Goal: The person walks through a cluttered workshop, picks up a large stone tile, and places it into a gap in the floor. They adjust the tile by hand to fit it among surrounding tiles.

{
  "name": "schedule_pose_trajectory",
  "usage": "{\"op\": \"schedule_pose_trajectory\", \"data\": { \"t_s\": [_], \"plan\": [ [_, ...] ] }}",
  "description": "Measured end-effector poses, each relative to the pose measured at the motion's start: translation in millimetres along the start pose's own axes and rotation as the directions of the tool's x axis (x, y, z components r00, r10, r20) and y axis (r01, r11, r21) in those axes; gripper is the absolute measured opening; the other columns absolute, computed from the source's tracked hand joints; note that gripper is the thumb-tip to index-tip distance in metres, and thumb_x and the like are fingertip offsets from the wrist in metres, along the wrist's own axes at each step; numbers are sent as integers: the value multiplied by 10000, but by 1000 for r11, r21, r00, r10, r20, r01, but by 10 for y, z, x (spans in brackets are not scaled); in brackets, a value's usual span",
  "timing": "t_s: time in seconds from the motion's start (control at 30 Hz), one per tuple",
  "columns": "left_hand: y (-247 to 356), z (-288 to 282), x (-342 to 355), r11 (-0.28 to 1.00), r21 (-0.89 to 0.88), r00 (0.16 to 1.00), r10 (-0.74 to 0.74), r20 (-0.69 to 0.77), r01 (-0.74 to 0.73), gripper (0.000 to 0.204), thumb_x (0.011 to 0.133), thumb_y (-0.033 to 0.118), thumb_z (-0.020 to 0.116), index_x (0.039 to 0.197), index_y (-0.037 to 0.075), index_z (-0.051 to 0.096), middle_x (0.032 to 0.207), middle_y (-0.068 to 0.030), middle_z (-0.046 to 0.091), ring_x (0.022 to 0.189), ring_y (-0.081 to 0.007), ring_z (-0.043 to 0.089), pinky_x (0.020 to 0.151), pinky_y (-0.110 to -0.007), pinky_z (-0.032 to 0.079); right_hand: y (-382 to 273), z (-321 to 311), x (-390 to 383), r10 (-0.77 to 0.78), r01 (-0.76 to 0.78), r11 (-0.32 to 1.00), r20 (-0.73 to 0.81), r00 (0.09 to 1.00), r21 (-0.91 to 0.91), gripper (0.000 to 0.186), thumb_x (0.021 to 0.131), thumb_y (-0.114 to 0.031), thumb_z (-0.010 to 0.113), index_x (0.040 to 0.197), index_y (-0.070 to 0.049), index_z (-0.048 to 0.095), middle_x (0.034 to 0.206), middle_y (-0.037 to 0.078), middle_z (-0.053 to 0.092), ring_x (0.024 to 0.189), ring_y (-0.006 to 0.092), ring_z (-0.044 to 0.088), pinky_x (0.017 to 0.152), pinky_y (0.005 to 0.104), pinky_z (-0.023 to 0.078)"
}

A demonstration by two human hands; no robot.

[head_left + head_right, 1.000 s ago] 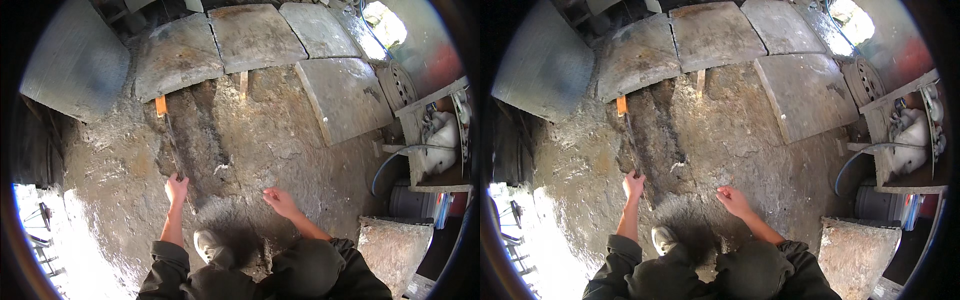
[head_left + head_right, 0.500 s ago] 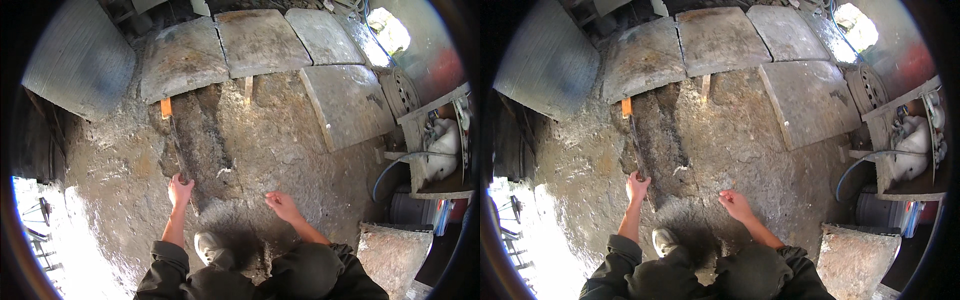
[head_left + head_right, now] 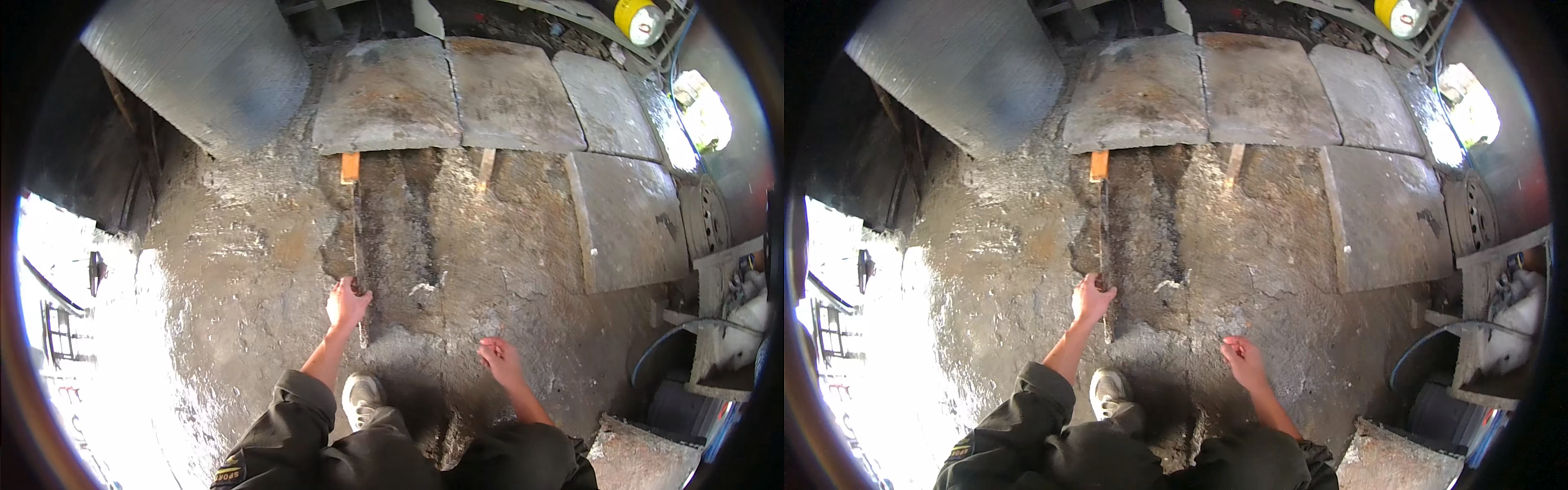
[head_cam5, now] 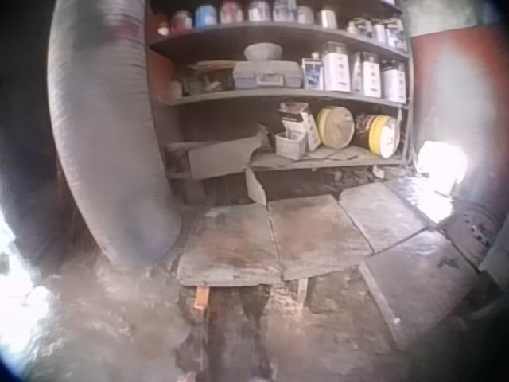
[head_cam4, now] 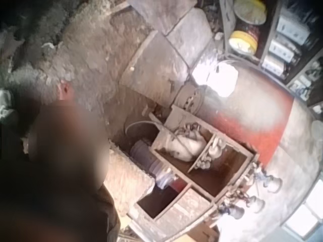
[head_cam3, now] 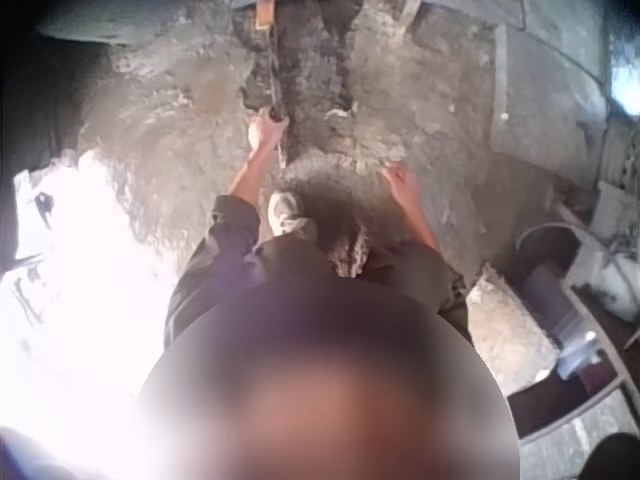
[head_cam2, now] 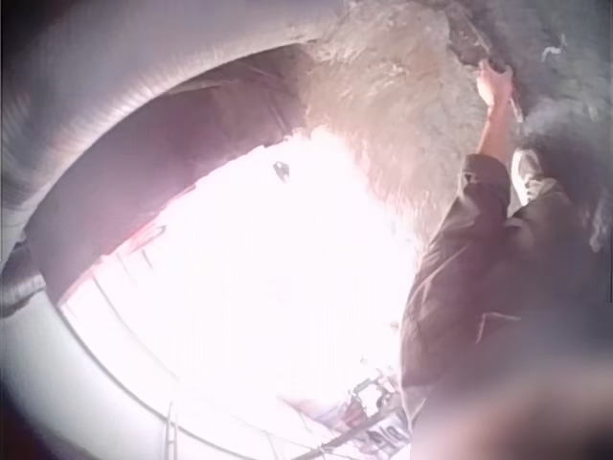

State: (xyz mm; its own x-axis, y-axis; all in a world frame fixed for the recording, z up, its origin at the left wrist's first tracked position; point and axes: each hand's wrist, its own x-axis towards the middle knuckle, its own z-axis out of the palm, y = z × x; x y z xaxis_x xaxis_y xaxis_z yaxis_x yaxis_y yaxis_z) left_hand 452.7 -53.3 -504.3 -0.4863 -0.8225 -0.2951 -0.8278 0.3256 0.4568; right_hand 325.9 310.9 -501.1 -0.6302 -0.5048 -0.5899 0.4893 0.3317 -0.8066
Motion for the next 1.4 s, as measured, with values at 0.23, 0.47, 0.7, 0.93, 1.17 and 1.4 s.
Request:
{"op": "schedule_pose_trajectory", "data": {
  "t_s": [0.23,0.47,0.7,0.93,1.17,1.4],
  "plan": [
    [69,-62,-16,999,2,999,-51,12,51,583,703,344,792,1168,47,603,1067,-145,672,1030,-306,637,866,-418,517,-4,-23,11,-19,19,1000,-19,1000,-17,211,914,-111,648,1075,19,606,774,13,625,650,82,575,592,234,467],
    [114,-123,-25,999,5,999,-47,24,47,583,702,338,770,1172,40,598,1105,-152,664,1043,-324,637,878,-419,519,54,-66,23,-56,56,998,7,998,-18,181,919,-97,631,1062,11,613,818,51,670,646,86,591,573,230,469],
    [97,-125,-8,998,8,998,-60,9,60,520,686,338,775,1087,35,638,1011,-149,688,968,-330,660,831,-426,529,26,-48,0,-37,37,999,0,999,7,171,926,-103,630,1067,-8,615,819,51,674,636,78,590,554,219,461],
    [-79,-152,35,715,-639,932,-51,359,285,264,801,129,753,1045,39,708,839,-11,677,759,-94,618,608,-268,507,31,-72,-13,-55,55,998,-18,998,-12,181,916,-104,641,1059,4,613,799,38,665,619,73,585,548,214,454],
    [-10,-120,169,567,-771,939,-12,345,290,214,850,95,723,1057,41,704,870,16,662,724,-95,590,581,-259,478,74,-84,-10,-79,78,995,-9,997,-56,186,916,-106,640,1067,0,615,793,29,660,616,70,578,546,217,451],
    [-200,-95,457,428,-767,873,-137,468,478,281,874,112,707,1148,72,663,897,20,679,742,-111,623,615,-274,502,78,-87,-38,-69,69,997,-3,998,-47,169,930,-110,624,1069,-13,617,817,33,671,642,71,589,556,216,453]
  ]
}}
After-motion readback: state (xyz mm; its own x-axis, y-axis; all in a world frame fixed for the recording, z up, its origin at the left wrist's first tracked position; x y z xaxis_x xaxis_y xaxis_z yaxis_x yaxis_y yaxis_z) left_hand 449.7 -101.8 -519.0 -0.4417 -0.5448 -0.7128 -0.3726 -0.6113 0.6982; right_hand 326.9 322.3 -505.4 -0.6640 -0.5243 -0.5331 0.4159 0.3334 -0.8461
